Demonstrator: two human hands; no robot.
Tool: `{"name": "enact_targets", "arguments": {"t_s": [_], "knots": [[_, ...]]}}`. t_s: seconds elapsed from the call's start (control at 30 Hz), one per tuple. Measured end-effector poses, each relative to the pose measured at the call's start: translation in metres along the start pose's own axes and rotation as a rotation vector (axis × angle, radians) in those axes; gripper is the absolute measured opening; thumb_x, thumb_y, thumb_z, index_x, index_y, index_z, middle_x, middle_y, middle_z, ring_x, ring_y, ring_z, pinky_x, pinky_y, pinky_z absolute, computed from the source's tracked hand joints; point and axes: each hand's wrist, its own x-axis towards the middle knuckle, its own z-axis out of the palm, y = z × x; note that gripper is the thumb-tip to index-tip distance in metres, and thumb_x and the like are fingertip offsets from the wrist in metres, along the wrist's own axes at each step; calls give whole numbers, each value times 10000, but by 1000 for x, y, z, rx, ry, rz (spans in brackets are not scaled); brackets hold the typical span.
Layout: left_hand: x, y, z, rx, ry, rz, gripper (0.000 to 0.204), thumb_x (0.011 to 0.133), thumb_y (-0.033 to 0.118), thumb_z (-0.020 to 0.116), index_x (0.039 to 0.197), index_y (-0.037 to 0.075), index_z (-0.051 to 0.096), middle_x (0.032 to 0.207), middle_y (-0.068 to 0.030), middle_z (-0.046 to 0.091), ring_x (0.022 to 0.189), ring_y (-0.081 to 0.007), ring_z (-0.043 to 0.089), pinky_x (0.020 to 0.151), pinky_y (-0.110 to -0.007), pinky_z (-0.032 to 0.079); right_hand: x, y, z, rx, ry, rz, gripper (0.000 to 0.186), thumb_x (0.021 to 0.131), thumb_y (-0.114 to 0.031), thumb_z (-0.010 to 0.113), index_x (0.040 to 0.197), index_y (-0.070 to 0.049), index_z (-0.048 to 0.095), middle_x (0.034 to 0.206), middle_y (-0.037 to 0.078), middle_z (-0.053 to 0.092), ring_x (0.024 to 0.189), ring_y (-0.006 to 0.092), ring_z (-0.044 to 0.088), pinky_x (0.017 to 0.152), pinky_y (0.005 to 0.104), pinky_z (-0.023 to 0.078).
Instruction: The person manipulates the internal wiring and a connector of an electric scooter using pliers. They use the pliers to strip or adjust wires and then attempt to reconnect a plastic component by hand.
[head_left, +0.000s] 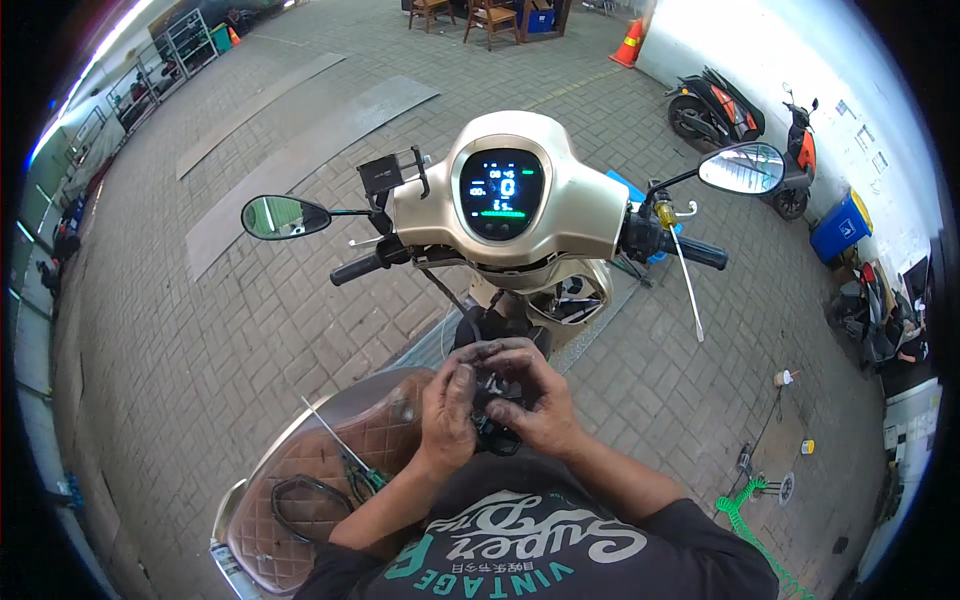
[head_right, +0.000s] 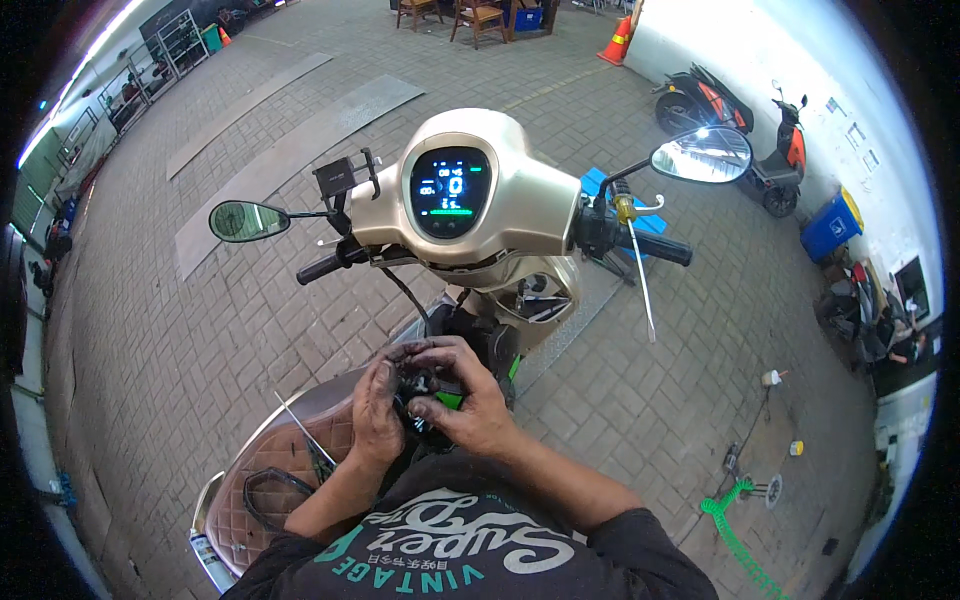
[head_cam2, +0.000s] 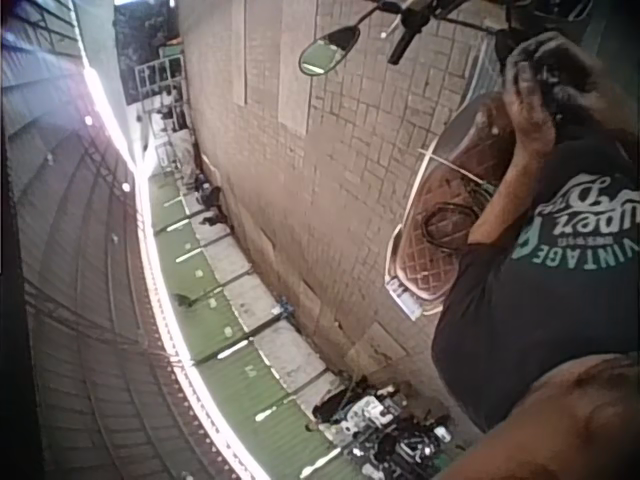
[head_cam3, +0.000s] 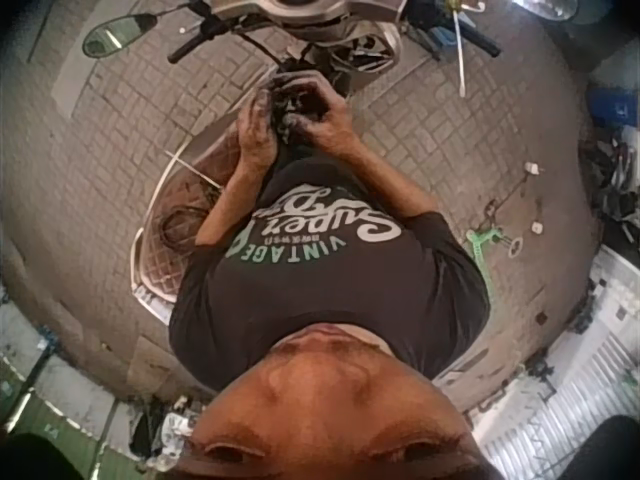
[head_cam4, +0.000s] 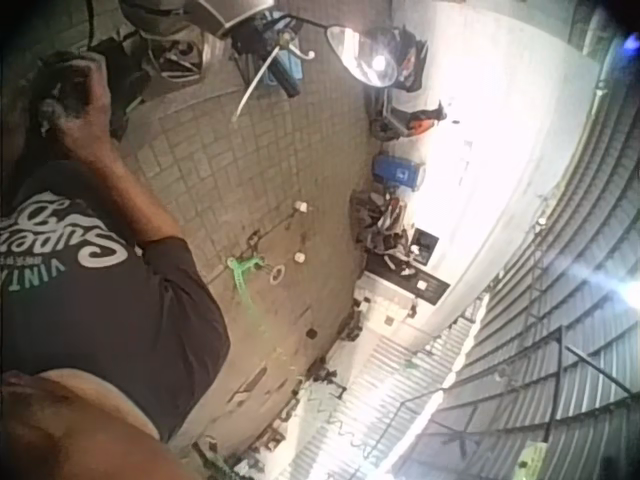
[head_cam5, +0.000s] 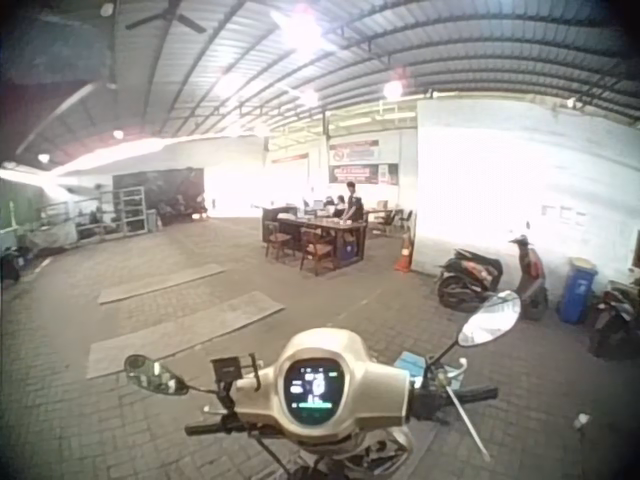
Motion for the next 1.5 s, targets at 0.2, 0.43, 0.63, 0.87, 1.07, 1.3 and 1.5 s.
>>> {"name": "enact_targets", "arguments": {"t_s": [0.2, 0.43, 0.63, 0.87, 1.07, 1.3, 1.5], "knots": [[-1, 5, 3, -89, -35, -65, 340, 971, 227, 376, 1175, -23, 482, 1130, -91, 540, 1057, -160, 514, 926, -286, 392, -4, 5, -5, 25, 66, 58, 321, 733, -39, 715, 1010, -7, 558, 1101, 109, 558, 1051, 189, 537, 895, 300, 427], [-1, 0, 0, 21, -36, -75, 298, 946, 150, 410, 1169, -32, 487, 1131, -94, 540, 1084, -156, 488, 951, -286, 370, -8, 3, -5, 44, 46, 92, 313, 762, -65, 707, 1028, -2, 554, 1129, 105, 536, 1045, 186, 518, 897, 312, 415], [-2, 3, 1, 14, -44, -81, 364, 943, 182, 397, 1216, -51, 462, 1171, -114, 522, 1111, -173, 475, 983, -296, 342, -10, 1, 0, 68, 108, 99, 297, 750, -42, 712, 1000, -6, 558, 1130, 114, 542, 1040, 190, 526, 900, 317, 415], [-3, -3, -9, -205, -163, -63, 507, 951, 236, 318, 1339, -90, 314, 1351, -168, 398, 1224, -227, 406, 1044, -334, 278, -9, 0, 1, 39, 163, 46, 227, 732, 0, 706, 928, -2, 592, 1065, 115, 595, 1014, 189, 556, 889, 299, 423], [-2, 0, -8, -293, -175, -182, 584, 939, 287, 425, 1367, -77, 266, 1395, -138, 346, 1268, -208, 354, 1056, -328, 259, -11, 5, 0, 129, 200, 2, 154, 735, 34, 688, 857, 12, 597, 1040, 132, 606, 1009, 220, 556, 887, 320, 419], [-4, -4, -20, -590, -202, -373, 651, 869, 234, 585, 1391, -1, 274, 1340, -106, 419, 1011, -127, 542, 745, -198, 462, -9, 5, -1, 207, 182, -52, 135, 747, 55, 670, 849, 17, 590, 1044, 148, 602, 1024, 230, 549, 898, 331, 412], [-1, -3, -24, -674, -206, -409, 674, 828, 153, 636, 1398, 58, 288, 1308, -82, 448, 654, -17, 498, 432, -135, 357, -8, 5, -2, 272, 159, -39, 133, 754, 46, 671, 847, 19, 580, 1046, 154, 599, 1011, 226, 554, 891, 330, 419]]}}
